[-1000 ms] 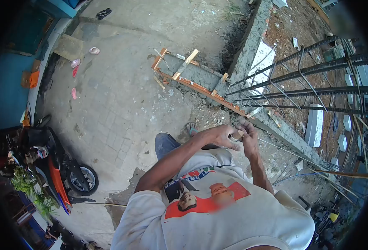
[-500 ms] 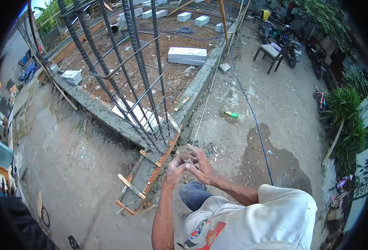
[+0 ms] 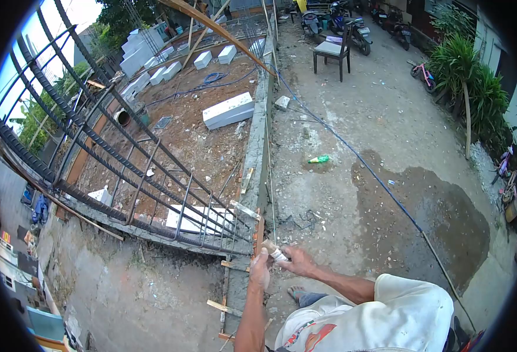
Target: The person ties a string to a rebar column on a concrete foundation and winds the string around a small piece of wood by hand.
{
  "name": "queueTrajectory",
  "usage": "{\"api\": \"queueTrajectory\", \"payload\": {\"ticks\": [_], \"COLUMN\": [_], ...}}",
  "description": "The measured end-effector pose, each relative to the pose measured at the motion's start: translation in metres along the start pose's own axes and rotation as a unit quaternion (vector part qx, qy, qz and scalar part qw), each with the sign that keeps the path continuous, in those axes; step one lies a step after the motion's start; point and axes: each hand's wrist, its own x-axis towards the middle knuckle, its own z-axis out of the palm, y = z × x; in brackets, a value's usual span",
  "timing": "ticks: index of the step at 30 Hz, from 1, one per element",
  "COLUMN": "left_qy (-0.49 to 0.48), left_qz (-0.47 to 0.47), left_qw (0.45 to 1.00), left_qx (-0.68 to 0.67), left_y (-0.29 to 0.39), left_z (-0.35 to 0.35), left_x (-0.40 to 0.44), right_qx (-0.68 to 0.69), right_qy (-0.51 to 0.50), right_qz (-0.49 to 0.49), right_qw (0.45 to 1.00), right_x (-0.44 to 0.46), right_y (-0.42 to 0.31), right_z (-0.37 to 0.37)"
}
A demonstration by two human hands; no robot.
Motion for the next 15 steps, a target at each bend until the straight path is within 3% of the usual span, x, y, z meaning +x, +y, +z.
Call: {"api": "queueTrajectory", "payload": {"ticks": [2,5,9,11,13,15], "left_qy": [-0.004,-0.029,-0.046,-0.038,-0.029,-0.078], "left_qz": [-0.035,-0.081,-0.116,-0.121,-0.149,-0.18], "left_qw": [0.996,0.992,0.989,0.979,0.979,0.98], "left_qx": [-0.08,-0.089,-0.078,-0.157,-0.136,-0.022], "left_y": [0.003,0.021,0.008,0.021,0.029,0.022], "left_z": [-0.008,-0.004,-0.011,0.007,0.021,0.021], "left_x": [0.006,0.013,0.042,0.048,0.056,0.07], "right_qx": [0.031,0.086,-0.048,-0.098,-0.119,-0.101], "right_qy": [-0.005,0.018,0.149,0.189,0.188,0.199], "right_qz": [0.014,0.013,-0.038,-0.048,-0.056,-0.052], "right_qw": [0.999,0.996,0.987,0.976,0.973,0.973], "right_x": [0.001,-0.001,-0.016,-0.029,-0.04,-0.047], "right_y": [0.002,0.012,0.015,0.009,0.009,0.013], "right_z": [0.0,0.006,-0.002,-0.006,-0.008,-0.005]}}
